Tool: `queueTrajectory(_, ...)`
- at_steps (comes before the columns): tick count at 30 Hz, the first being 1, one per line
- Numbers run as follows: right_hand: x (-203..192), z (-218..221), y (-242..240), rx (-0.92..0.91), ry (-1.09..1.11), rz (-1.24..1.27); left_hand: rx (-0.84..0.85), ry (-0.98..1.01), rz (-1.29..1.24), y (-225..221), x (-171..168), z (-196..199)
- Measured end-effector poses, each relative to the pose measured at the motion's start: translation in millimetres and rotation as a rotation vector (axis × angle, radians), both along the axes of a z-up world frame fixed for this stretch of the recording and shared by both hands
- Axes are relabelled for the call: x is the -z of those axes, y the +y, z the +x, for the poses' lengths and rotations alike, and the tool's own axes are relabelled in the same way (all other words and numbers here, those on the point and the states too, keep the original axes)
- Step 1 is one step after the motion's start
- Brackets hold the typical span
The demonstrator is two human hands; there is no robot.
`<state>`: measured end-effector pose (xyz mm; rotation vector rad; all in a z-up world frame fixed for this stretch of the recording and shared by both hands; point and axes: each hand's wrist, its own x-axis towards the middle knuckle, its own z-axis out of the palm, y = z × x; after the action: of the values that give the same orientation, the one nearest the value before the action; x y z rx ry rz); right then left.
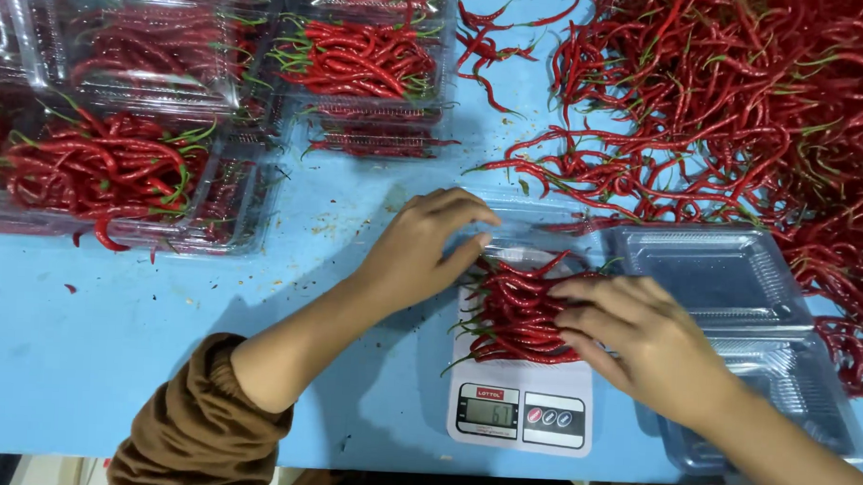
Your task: The person picks up red peppers from a pile by hand and places them into a plastic container on a digital scale, then moves the containers to a stack.
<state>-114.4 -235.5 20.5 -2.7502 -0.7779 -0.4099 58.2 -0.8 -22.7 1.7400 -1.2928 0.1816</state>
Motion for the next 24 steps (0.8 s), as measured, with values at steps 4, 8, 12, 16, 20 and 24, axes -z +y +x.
queueTrajectory(4, -7, 19, -36, 0.115, -0.096, -0.086, -0.027, 0.032, -0.129, -2, 14, 7)
queueTrajectory(8, 7, 77, -91, 0.373, 0.057, -0.128, -0.053, 0.104, -0.185, -4, 38, 18)
queueTrajectory(12, 30, 136, -124, 0.580, 0.533, -0.151, -0.084, 0.143, -0.199, -3, 51, 26)
queueTrajectory(16, 41, 156, -111, 0.561, 0.620, -0.073, -0.050, 0.149, -0.290, -5, 59, 33)
queueTrajectory(20, 77, 168, -128, 0.528, 0.411, -0.207, -0.055, 0.188, -0.310, -4, 59, 33)
queueTrajectory(24, 100, 177, -143, 0.524, 0.217, -0.350, -0.066, 0.214, -0.336, -6, 64, 33)
